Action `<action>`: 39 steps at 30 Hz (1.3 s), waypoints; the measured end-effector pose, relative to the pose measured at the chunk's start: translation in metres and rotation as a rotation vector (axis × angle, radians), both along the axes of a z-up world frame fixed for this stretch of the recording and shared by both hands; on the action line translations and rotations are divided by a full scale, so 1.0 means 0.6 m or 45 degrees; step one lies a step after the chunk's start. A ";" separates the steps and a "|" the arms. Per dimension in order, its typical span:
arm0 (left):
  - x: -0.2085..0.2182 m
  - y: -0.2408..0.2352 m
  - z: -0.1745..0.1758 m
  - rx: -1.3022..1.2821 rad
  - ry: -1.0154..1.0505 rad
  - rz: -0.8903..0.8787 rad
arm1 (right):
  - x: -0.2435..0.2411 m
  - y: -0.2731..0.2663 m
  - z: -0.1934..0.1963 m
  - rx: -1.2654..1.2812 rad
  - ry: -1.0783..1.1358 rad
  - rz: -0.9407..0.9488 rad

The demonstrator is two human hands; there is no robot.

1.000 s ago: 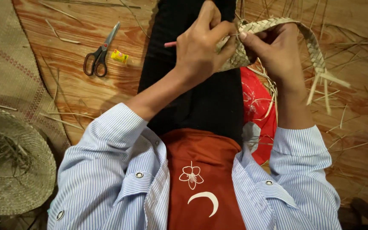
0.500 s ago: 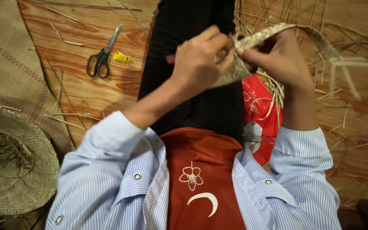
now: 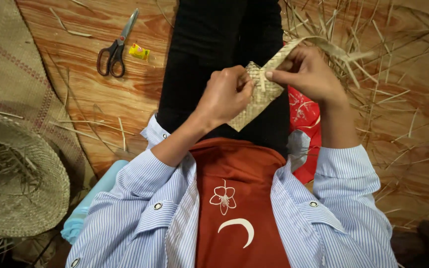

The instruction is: Weaving a small pouch or basket using dried plant fibers

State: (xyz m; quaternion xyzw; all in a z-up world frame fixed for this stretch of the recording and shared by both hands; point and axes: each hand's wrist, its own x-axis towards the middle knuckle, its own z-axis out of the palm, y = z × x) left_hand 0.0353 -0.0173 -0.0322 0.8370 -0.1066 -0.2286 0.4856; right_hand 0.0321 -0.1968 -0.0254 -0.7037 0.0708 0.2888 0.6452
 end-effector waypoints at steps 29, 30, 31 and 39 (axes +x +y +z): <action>0.021 0.035 0.032 -0.219 -0.130 -0.172 | -0.016 0.020 -0.002 0.024 -0.026 0.019; 0.022 0.039 0.024 -0.340 -0.170 -0.174 | -0.019 0.019 -0.010 0.102 -0.069 -0.020; 0.021 0.039 0.020 -0.339 -0.169 -0.173 | -0.020 0.019 -0.012 0.103 -0.069 -0.019; 0.048 0.044 0.037 -0.314 -0.150 -0.668 | -0.020 0.025 -0.008 0.072 -0.093 0.050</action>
